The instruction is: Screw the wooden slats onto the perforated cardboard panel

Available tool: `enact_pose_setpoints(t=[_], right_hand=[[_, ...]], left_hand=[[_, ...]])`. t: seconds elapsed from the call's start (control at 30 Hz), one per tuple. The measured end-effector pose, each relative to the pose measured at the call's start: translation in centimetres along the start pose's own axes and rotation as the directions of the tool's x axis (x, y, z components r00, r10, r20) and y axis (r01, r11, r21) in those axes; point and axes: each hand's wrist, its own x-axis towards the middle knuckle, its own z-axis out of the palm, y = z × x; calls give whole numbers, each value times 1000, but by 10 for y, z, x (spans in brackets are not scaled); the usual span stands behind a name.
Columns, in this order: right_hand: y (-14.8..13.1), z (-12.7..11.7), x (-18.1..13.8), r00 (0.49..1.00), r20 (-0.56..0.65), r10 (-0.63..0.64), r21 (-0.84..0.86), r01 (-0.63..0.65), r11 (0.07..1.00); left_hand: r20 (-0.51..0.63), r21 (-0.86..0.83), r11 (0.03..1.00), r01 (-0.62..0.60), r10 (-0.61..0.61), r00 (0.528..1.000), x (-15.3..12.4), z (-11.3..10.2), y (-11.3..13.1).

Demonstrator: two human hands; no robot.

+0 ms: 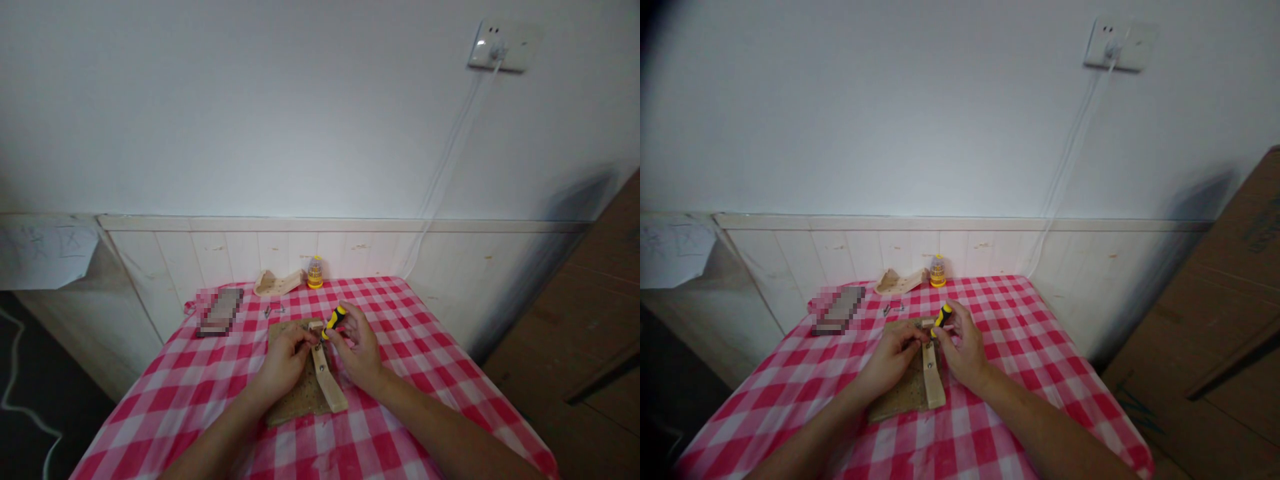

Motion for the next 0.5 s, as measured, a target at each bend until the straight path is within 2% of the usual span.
enact_pose_setpoints(t=[0.27,0.5], right_hand=[[-1,0,1,994,112,-17,-8,18,1000],[-2,1,1,998,64,-24,-48,27,998]], left_hand=[[28,3,1000,12,-12,1000,-1,-1,3],[43,1,1000,17,-18,999,-1,0,4]])
